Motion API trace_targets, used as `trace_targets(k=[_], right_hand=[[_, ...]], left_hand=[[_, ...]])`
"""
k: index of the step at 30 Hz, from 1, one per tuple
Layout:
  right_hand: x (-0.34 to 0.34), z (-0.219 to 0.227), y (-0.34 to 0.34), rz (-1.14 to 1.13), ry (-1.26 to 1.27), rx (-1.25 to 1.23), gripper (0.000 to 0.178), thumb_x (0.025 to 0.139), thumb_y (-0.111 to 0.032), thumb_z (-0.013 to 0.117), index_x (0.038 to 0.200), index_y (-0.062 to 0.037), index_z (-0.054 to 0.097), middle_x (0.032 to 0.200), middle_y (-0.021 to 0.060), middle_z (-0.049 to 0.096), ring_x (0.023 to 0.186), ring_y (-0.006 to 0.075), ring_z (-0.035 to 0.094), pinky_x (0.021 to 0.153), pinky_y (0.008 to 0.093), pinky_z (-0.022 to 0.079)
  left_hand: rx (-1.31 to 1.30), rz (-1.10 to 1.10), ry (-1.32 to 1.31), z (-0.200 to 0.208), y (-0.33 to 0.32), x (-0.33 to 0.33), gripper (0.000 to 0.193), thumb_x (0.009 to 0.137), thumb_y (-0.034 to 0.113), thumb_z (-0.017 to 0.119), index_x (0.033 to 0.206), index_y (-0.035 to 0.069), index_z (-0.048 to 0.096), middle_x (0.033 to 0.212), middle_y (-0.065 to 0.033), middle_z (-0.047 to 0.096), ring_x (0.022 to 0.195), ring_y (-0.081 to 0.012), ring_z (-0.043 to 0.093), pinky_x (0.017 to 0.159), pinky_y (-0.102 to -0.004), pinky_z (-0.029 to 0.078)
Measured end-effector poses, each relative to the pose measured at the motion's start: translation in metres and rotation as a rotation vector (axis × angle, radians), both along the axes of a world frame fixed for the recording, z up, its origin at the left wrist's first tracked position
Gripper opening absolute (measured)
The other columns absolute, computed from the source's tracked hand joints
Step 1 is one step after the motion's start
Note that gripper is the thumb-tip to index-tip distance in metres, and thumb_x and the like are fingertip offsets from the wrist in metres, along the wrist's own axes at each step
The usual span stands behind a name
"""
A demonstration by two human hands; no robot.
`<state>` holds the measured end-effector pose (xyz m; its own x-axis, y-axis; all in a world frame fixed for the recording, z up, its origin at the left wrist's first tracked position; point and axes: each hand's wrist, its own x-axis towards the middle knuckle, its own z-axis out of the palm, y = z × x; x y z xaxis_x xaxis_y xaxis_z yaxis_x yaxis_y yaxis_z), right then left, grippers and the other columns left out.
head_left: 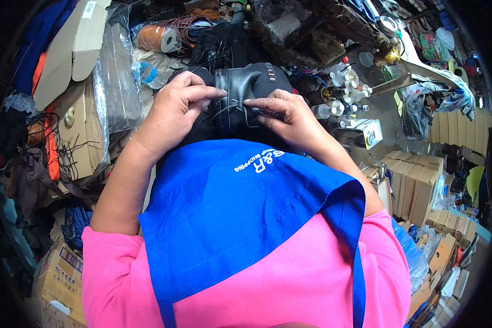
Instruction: Sewing or stitching parts of a shoe upper together using a needle and thread in a manufacturing environment.
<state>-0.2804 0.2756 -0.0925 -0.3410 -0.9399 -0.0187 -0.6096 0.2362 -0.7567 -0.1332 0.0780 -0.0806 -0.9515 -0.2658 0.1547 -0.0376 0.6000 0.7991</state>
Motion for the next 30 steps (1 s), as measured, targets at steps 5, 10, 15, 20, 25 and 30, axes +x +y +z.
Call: trace_targets(k=[5, 10, 15, 20, 25, 30], right_hand=[[-0.008, -0.006, -0.003, -0.007, -0.089, -0.018, 0.035, 0.072, -0.003, 0.060, 0.101, -0.0199, 0.067, 0.073, 0.0057, 0.055, 0.074, 0.0198, 0.055, 0.070, 0.0325, 0.044], [-0.020, -0.009, -0.009, 0.034, -0.154, 0.030, 0.034, 0.073, -0.001, 0.056, 0.099, -0.0205, 0.068, 0.076, 0.0046, 0.053, 0.081, 0.0201, 0.051, 0.077, 0.0307, 0.042], [-0.023, -0.007, -0.011, 0.044, -0.187, 0.062, 0.032, 0.074, -0.002, 0.057, 0.097, -0.0205, 0.069, 0.077, 0.0040, 0.053, 0.081, 0.0188, 0.051, 0.077, 0.0300, 0.042], [-0.025, -0.011, -0.011, 0.041, -0.206, 0.054, 0.031, 0.074, -0.002, 0.057, 0.097, -0.0194, 0.069, 0.076, 0.0039, 0.053, 0.079, 0.0179, 0.051, 0.076, 0.0289, 0.042], [-0.025, -0.014, -0.010, 0.071, -0.255, 0.033, 0.034, 0.073, -0.002, 0.057, 0.099, -0.0202, 0.069, 0.075, 0.0039, 0.054, 0.078, 0.0167, 0.051, 0.075, 0.0283, 0.042], [-0.023, -0.016, -0.009, 0.057, -0.283, 0.039, 0.032, 0.073, -0.006, 0.060, 0.100, -0.0203, 0.069, 0.075, 0.0039, 0.055, 0.078, 0.0161, 0.052, 0.074, 0.0280, 0.043]], left_hand=[[-0.017, -0.031, -0.051, -0.002, 0.001, -0.005, 0.017, 0.072, -0.001, 0.064, 0.086, 0.007, 0.068, 0.074, -0.0048, 0.053, 0.071, -0.0164, 0.054, 0.066, -0.0263, 0.044], [-0.075, -0.026, -0.090, -0.001, 0.001, -0.009, 0.017, 0.071, -0.001, 0.064, 0.085, 0.008, 0.068, 0.071, -0.0046, 0.050, 0.068, -0.0162, 0.053, 0.063, -0.0273, 0.043], [-0.110, -0.041, -0.078, 0.002, 0.002, -0.012, 0.017, 0.070, -0.001, 0.066, 0.083, 0.009, 0.068, 0.070, -0.0048, 0.048, 0.067, -0.0172, 0.051, 0.061, -0.0284, 0.043], [-0.193, -0.080, -0.013, 0.004, 0.004, -0.013, 0.018, 0.068, -0.001, 0.067, 0.082, 0.009, 0.068, 0.070, -0.0056, 0.047, 0.066, -0.0196, 0.051, 0.060, -0.0307, 0.043], [-0.261, -0.147, 0.046, 0.000, 0.003, -0.011, 0.022, 0.066, -0.003, 0.066, 0.084, 0.010, 0.068, 0.070, -0.0047, 0.048, 0.067, -0.0198, 0.050, 0.061, -0.0308, 0.043], [-0.147, -0.146, 0.036, -0.013, -0.009, -0.008, 0.028, 0.065, -0.003, 0.066, 0.088, 0.013, 0.070, 0.069, -0.0023, 0.048, 0.072, -0.0171, 0.050, 0.066, -0.0283, 0.042]])
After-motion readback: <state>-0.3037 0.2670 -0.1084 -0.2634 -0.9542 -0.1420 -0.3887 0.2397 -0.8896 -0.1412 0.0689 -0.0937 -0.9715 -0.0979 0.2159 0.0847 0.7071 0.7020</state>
